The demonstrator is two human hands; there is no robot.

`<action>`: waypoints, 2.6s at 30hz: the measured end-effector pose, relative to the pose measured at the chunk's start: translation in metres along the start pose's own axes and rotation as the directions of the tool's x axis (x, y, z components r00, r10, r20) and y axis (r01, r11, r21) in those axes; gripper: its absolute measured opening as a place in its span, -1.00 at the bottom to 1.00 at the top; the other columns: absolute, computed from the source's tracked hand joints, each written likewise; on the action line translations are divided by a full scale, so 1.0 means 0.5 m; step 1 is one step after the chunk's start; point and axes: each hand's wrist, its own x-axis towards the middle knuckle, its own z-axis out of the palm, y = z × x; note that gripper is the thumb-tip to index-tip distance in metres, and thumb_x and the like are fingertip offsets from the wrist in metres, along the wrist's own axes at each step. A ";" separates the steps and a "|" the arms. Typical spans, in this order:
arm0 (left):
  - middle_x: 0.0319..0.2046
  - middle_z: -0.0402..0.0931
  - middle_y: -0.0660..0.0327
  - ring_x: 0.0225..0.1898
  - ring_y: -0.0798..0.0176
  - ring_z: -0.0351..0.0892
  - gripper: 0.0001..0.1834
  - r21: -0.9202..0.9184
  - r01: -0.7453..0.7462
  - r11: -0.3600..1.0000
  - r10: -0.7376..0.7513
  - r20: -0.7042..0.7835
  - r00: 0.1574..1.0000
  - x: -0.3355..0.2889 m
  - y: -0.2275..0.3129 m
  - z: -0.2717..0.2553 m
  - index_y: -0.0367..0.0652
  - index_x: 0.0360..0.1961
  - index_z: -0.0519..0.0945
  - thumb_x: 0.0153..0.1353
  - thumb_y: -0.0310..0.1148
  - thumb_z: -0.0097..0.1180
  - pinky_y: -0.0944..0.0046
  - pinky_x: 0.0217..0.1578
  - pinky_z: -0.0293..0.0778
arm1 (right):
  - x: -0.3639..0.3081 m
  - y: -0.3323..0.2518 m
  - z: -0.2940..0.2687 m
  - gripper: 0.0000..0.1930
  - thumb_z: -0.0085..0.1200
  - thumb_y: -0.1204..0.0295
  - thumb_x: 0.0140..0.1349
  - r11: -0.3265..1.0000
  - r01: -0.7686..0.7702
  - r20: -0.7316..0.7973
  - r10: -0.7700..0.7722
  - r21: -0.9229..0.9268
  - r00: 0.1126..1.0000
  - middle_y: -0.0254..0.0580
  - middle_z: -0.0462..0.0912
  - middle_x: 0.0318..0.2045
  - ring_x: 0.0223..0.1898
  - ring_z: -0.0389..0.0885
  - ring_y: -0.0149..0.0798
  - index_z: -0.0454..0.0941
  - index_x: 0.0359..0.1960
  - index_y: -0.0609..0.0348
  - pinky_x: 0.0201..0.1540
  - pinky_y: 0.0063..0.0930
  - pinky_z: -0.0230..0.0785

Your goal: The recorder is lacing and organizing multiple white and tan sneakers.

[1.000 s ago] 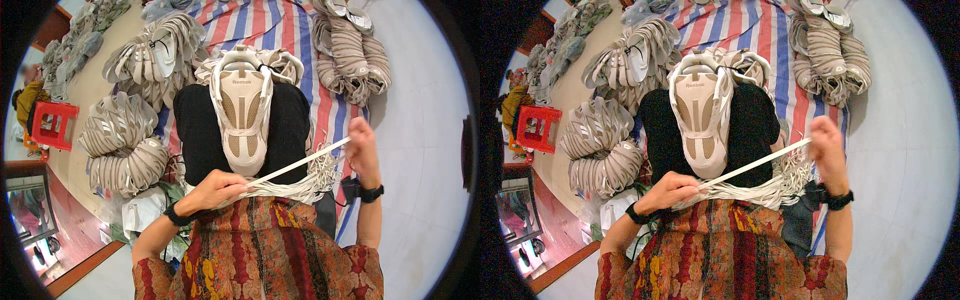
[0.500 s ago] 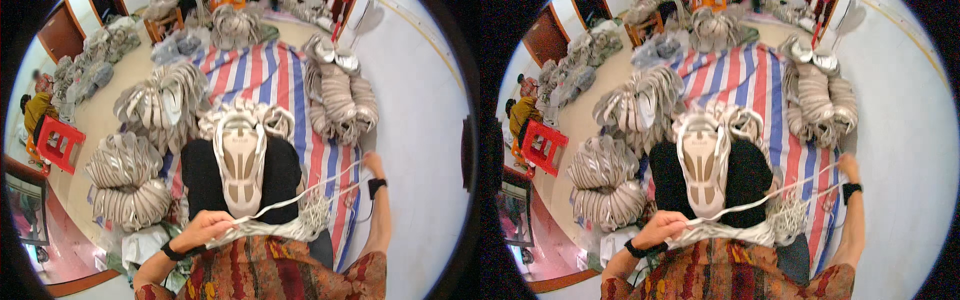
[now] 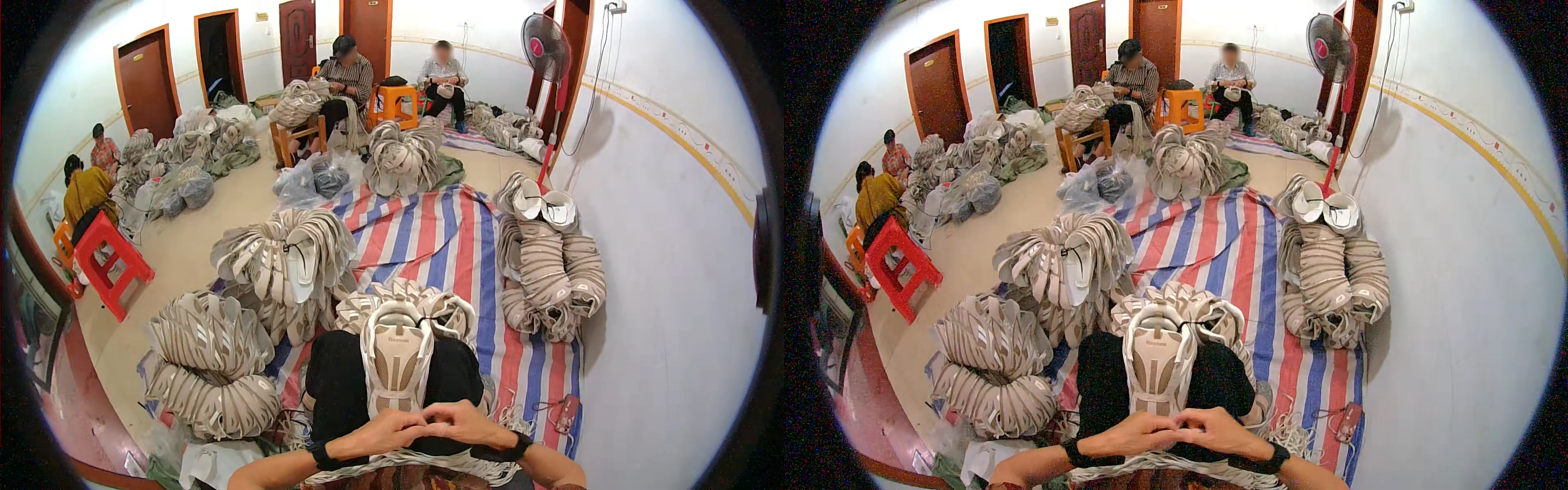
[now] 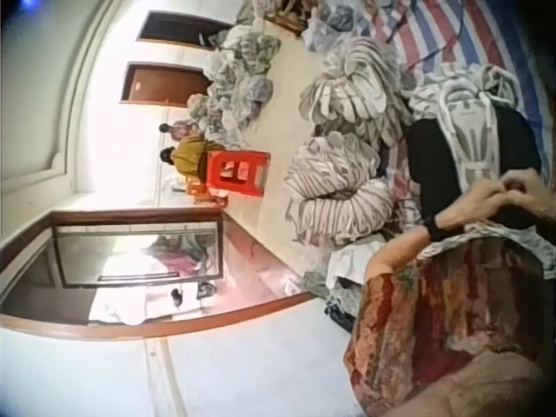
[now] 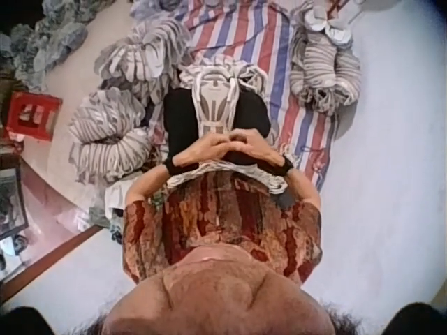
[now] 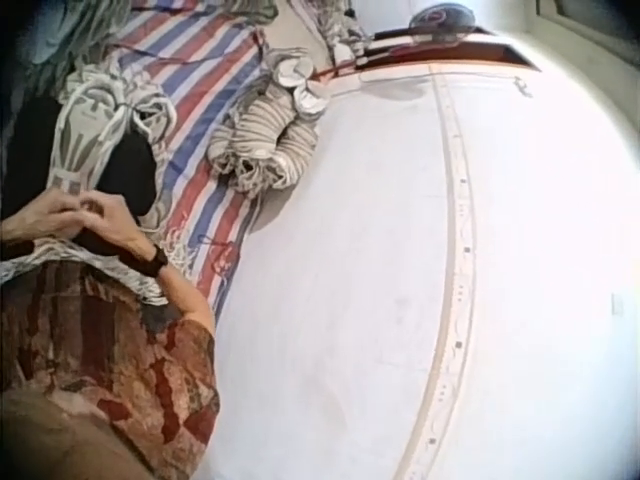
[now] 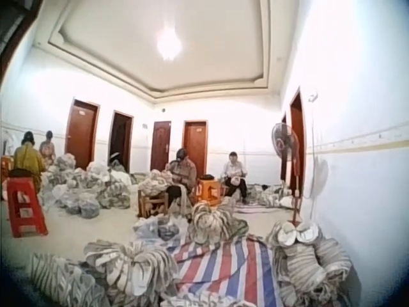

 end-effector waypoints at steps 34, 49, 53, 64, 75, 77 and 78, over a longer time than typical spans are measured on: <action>-0.71 0.43 0.05 -0.71 0.30 0.37 -0.72 0.317 -0.104 0.943 0.160 -0.157 0.975 -0.041 -0.019 0.001 -0.31 -0.52 0.54 0.10 -0.26 0.13 0.28 -0.62 0.32 | -0.029 0.030 0.012 -0.69 0.10 0.45 0.06 0.862 0.317 -0.316 -0.451 -0.395 0.835 -0.06 0.47 -0.09 -0.05 0.44 -0.07 0.45 -0.12 0.20 -0.03 -0.36 0.31; -0.65 0.44 0.30 -0.64 0.53 0.37 -0.86 0.130 -0.061 0.990 0.101 -0.328 0.939 -0.040 -0.081 -0.032 -0.30 -0.44 0.53 0.12 -0.42 0.08 0.47 -0.61 0.31 | 0.031 0.025 0.085 -0.83 0.03 0.47 0.16 0.961 -0.043 -0.292 0.125 0.273 0.948 -0.30 0.55 -0.59 -0.59 0.44 -0.56 0.54 -0.26 0.30 -0.55 -0.66 0.30; -0.60 0.45 0.37 -0.59 0.57 0.36 -0.88 -0.016 -0.044 0.999 0.031 -0.486 0.873 -0.032 -0.088 -0.085 -0.26 -0.41 0.52 0.13 -0.41 0.07 0.55 -0.61 0.31 | 0.064 0.034 0.076 -0.85 0.01 0.50 0.15 0.989 0.062 -0.462 0.008 0.137 0.887 -0.24 0.57 -0.61 -0.66 0.49 -0.51 0.53 -0.28 0.31 -0.60 -0.62 0.31; -0.68 0.50 0.09 -0.64 0.31 0.49 -0.74 0.184 0.094 0.979 0.004 -0.470 0.883 0.008 -0.105 -0.117 -0.36 -0.53 0.57 0.02 -0.31 0.15 0.34 -0.58 0.37 | 0.101 0.043 0.101 -0.90 0.05 0.49 0.03 0.916 0.034 -0.609 -0.293 -0.400 0.737 -0.13 0.52 -0.52 -0.46 0.53 -0.12 0.54 -0.41 0.21 -0.42 -0.37 0.36; -0.79 0.45 0.13 -0.75 0.35 0.45 -0.69 0.132 0.144 0.981 -0.060 -0.497 0.866 0.027 -0.110 -0.119 -0.39 -0.60 0.56 0.01 -0.28 0.14 0.35 -0.69 0.35 | 0.123 0.050 0.109 -0.92 0.04 0.50 0.01 0.967 0.041 -0.671 -0.206 -0.253 0.713 -0.10 0.51 -0.54 -0.52 0.54 -0.15 0.50 -0.46 0.24 -0.46 -0.40 0.37; -0.81 0.43 0.14 -0.77 0.37 0.44 -0.69 0.116 0.155 0.981 -0.078 -0.493 0.866 0.029 -0.107 -0.118 -0.39 -0.61 0.56 0.01 -0.27 0.14 0.36 -0.71 0.34 | 0.125 0.051 0.110 -0.92 0.04 0.51 0.00 0.953 0.020 -0.678 -0.231 -0.303 0.698 -0.08 0.50 -0.55 -0.52 0.54 -0.14 0.45 -0.49 0.26 -0.48 -0.40 0.37; -0.81 0.43 0.15 -0.78 0.38 0.43 -0.69 0.111 0.166 0.980 -0.089 -0.499 0.862 0.029 -0.106 -0.118 -0.39 -0.63 0.55 0.00 -0.28 0.14 0.36 -0.71 0.33 | 0.125 0.051 0.111 -0.92 0.04 0.51 0.00 0.953 0.023 -0.677 -0.231 -0.302 0.699 -0.08 0.50 -0.55 -0.52 0.54 -0.14 0.45 -0.49 0.26 -0.48 -0.40 0.37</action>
